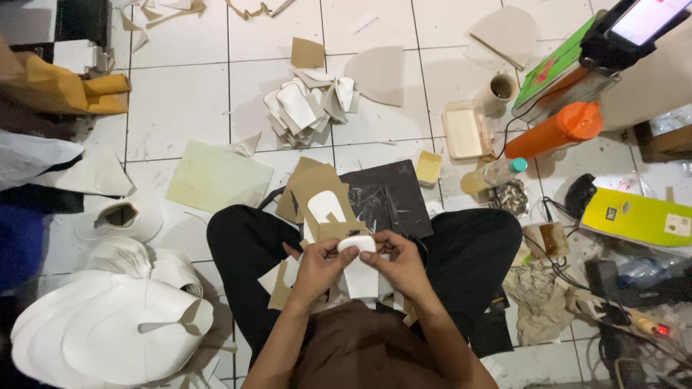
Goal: The person sits on the floor and uses scissors to cut white paper shapes from brown cardboard templates. They repeatedly trim the edges of the paper, peel off the excess cardboard, and stack the finished white pieces.
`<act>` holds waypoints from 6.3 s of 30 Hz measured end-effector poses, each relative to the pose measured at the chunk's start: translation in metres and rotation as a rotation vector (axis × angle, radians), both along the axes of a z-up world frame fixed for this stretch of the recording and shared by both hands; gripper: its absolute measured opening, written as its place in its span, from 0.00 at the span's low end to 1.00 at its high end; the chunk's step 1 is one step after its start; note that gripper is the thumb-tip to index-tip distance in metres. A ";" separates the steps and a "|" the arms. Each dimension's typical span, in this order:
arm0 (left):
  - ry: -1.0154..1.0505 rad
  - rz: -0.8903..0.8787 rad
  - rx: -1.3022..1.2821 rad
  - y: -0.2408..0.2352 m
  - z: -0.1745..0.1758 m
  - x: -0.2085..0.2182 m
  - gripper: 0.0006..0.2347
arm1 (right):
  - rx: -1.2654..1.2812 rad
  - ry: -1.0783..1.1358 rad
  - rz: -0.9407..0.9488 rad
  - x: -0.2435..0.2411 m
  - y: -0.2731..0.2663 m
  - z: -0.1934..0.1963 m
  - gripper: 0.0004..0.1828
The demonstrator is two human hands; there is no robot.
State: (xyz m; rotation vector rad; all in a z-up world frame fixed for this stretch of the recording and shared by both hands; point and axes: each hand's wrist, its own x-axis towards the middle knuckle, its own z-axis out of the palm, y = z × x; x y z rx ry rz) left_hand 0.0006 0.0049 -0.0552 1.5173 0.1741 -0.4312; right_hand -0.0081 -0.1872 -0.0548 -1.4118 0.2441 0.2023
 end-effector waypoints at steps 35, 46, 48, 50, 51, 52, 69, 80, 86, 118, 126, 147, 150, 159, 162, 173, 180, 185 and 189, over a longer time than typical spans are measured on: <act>0.191 -0.060 -0.038 -0.009 0.083 -0.008 0.13 | 0.012 0.183 0.000 -0.016 0.008 0.005 0.09; 0.193 -0.001 -0.017 -0.010 0.006 -0.016 0.13 | -0.120 0.080 -0.080 -0.014 0.011 0.004 0.09; 0.124 0.041 0.043 -0.018 0.063 -0.014 0.10 | -0.047 0.108 -0.100 -0.015 0.024 0.037 0.09; 0.092 0.047 0.087 -0.021 0.053 -0.018 0.09 | -0.063 0.092 -0.089 -0.014 0.023 0.042 0.08; 0.051 0.047 0.133 -0.022 0.048 -0.017 0.08 | -0.076 0.067 -0.085 -0.012 0.023 0.045 0.07; 0.047 0.044 0.133 -0.023 0.049 -0.017 0.08 | -0.077 0.064 -0.089 -0.012 0.023 0.045 0.07; 0.273 -0.087 -0.115 -0.018 0.048 -0.015 0.10 | 0.056 0.219 -0.056 -0.014 0.007 0.015 0.07; 0.288 -0.042 -0.170 -0.016 0.052 -0.013 0.15 | 0.069 0.149 -0.069 -0.016 0.007 0.004 0.09; 0.123 -0.038 -0.060 -0.014 0.084 -0.007 0.14 | 0.105 0.124 -0.154 -0.015 0.018 0.013 0.08; -0.074 0.154 -0.040 -0.014 0.063 0.006 0.14 | 0.013 -0.036 -0.108 0.005 0.007 0.036 0.30; 0.001 0.166 -0.073 -0.018 0.036 0.010 0.11 | 0.109 0.143 -0.218 0.007 0.005 0.029 0.18; 0.170 0.032 -0.214 -0.032 0.053 0.033 0.18 | -0.060 0.095 -0.171 0.050 0.000 0.010 0.22; 0.107 0.037 -0.129 -0.015 0.044 0.059 0.17 | 0.008 0.061 -0.190 0.045 0.002 -0.005 0.18; 0.130 0.007 -0.166 -0.019 0.054 0.101 0.18 | -0.080 -0.008 -0.109 0.053 -0.004 -0.013 0.17; 0.030 0.089 -0.026 -0.002 -0.011 0.123 0.15 | -0.077 -0.022 -0.131 0.056 -0.008 -0.005 0.19; -0.050 0.315 0.384 0.100 -0.143 0.309 0.27 | -0.183 0.063 -0.168 0.022 -0.035 -0.027 0.12; -0.533 0.392 0.836 0.062 -0.069 0.178 0.15 | -0.539 0.065 -0.160 -0.008 -0.052 -0.024 0.11; -0.602 0.109 0.921 0.023 -0.026 0.084 0.22 | -0.921 -0.035 0.082 -0.012 -0.048 -0.002 0.15; -0.507 -0.074 1.053 0.003 -0.013 0.055 0.30 | -1.114 0.019 0.298 -0.029 -0.048 -0.042 0.25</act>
